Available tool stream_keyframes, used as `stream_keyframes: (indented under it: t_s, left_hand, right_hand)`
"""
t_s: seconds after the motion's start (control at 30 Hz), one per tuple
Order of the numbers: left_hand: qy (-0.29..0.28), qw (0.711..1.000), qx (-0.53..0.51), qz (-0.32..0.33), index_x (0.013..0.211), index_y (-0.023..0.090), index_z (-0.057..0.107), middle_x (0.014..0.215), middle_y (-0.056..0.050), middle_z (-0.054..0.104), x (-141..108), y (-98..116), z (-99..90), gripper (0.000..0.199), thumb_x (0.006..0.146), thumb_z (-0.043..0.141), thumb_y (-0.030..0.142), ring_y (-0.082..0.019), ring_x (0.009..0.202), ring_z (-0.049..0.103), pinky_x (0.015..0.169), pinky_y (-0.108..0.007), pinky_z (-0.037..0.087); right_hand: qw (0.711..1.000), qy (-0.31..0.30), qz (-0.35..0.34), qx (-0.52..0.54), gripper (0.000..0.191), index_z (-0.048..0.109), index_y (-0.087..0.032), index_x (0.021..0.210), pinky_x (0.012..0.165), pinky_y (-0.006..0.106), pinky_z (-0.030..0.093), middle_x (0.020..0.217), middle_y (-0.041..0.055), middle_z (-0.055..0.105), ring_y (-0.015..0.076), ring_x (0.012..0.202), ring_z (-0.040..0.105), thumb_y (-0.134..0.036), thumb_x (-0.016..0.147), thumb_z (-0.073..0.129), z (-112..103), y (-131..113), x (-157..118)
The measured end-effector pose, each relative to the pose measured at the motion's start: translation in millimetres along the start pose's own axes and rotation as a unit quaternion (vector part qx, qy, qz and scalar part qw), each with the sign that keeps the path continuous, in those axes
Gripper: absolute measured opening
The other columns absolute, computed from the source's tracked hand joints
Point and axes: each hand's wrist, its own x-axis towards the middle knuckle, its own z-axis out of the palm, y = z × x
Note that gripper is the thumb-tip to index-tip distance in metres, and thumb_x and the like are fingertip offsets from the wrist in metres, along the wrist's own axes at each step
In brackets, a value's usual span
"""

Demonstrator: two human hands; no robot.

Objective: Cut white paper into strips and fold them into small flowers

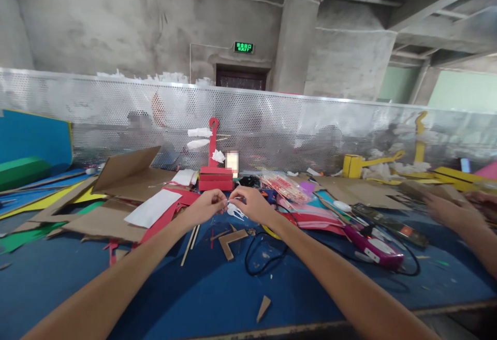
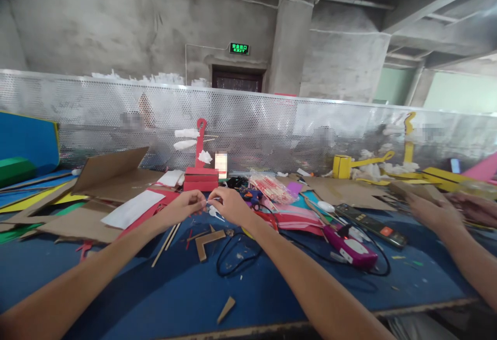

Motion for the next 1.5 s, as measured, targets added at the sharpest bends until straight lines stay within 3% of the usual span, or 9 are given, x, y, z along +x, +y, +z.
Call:
stream_keyframes:
  t_s: [0.33,0.5,0.63,0.8,0.93,1.1,1.2,1.37,1.5]
  left_hand:
    - [-0.008,1.000,-0.001,0.006,0.084,0.015,0.054,0.075,-0.004,0.063,1,0,-1.2,0.021,0.083,0.055,0.036,-0.012,0.064,0.057,0.063,-0.025,0.045]
    - [0.001,1.000,0.000,-0.004,0.081,0.015,0.054,0.074,-0.003,0.064,0,1,-2.8,0.021,0.082,0.056,0.035,-0.012,0.063,0.055,0.061,-0.025,0.045]
    - [0.001,1.000,-0.001,-0.005,0.084,0.015,0.054,0.076,-0.004,0.064,0,2,-2.7,0.020,0.083,0.055,0.035,-0.012,0.064,0.057,0.062,-0.025,0.046]
    - [-0.008,1.000,0.004,-0.001,0.084,0.015,0.054,0.076,-0.004,0.064,0,5,-0.8,0.020,0.083,0.054,0.035,-0.012,0.064,0.057,0.061,-0.024,0.045]
    - [-0.010,1.000,0.012,0.002,0.083,0.015,0.054,0.076,-0.004,0.064,-1,2,-1.8,0.019,0.083,0.053,0.034,-0.012,0.063,0.056,0.060,-0.024,0.044]
    - [-0.011,0.999,0.033,-0.009,0.083,0.016,0.056,0.076,-0.004,0.066,-1,-8,-4.8,0.016,0.080,0.054,0.031,-0.013,0.064,0.058,0.060,-0.025,0.044]
    - [-0.022,0.999,0.043,-0.017,0.083,0.016,0.055,0.075,-0.004,0.066,-1,-11,-4.6,0.015,0.080,0.054,0.031,-0.014,0.065,0.059,0.062,-0.025,0.045]
    - [0.002,0.988,0.156,0.007,0.088,0.018,0.056,0.082,-0.004,0.066,-2,-8,-10.0,0.019,0.083,0.051,0.036,-0.017,0.072,0.060,0.064,-0.026,0.044]
    - [0.058,0.940,0.336,-0.012,0.094,0.022,0.056,0.090,-0.006,0.066,-5,-12,-33.0,0.020,0.083,0.050,0.037,-0.021,0.078,0.060,0.068,-0.029,0.041]
  right_hand:
    - [0.996,-0.066,0.055,0.018,0.031,0.070,-0.016,0.075,0.060,0.022,0.035,0.064,0.0011,0.067,0.0118,0.060,0.057,-0.030,0.092,0.048,-2,6,0]
    - [0.987,-0.037,0.089,0.132,0.020,0.061,-0.016,0.102,0.055,0.020,0.040,0.078,0.0023,0.071,0.0108,0.054,0.057,-0.026,0.090,0.049,-1,10,-1]
    - [0.987,-0.027,0.120,0.104,0.020,0.058,-0.015,0.089,0.052,0.020,0.039,0.071,0.0028,0.071,0.0106,0.050,0.056,-0.032,0.091,0.049,-2,12,0]
    - [0.994,-0.032,0.104,-0.004,0.035,0.058,-0.016,0.069,0.060,0.021,0.037,0.056,-0.0001,0.066,0.0113,0.056,0.059,-0.034,0.095,0.043,-4,10,1]
    - [0.995,-0.041,0.092,-0.020,0.041,0.060,-0.016,0.064,0.059,0.021,0.035,0.053,-0.0006,0.063,0.0109,0.053,0.057,-0.037,0.095,0.043,-7,8,0]
    - [0.998,-0.053,0.046,-0.011,0.019,0.068,-0.018,0.084,0.061,0.021,0.036,0.075,0.0014,0.069,0.0119,0.064,0.058,-0.033,0.086,0.058,-10,6,-2]
    - [0.996,-0.072,0.010,-0.041,0.013,0.070,-0.018,0.080,0.064,0.022,0.037,0.078,0.0025,0.069,0.0131,0.069,0.058,-0.026,0.083,0.061,-9,6,-2]
    - [0.989,-0.085,0.050,-0.114,0.013,0.072,-0.020,0.078,0.065,0.023,0.039,0.078,0.0033,0.071,0.0157,0.071,0.062,-0.023,0.079,0.060,-8,10,-4]
    - [0.972,-0.088,0.126,-0.179,0.011,0.073,-0.022,0.075,0.062,0.025,0.039,0.077,0.0037,0.072,0.0184,0.070,0.064,-0.025,0.074,0.062,-8,15,-6]
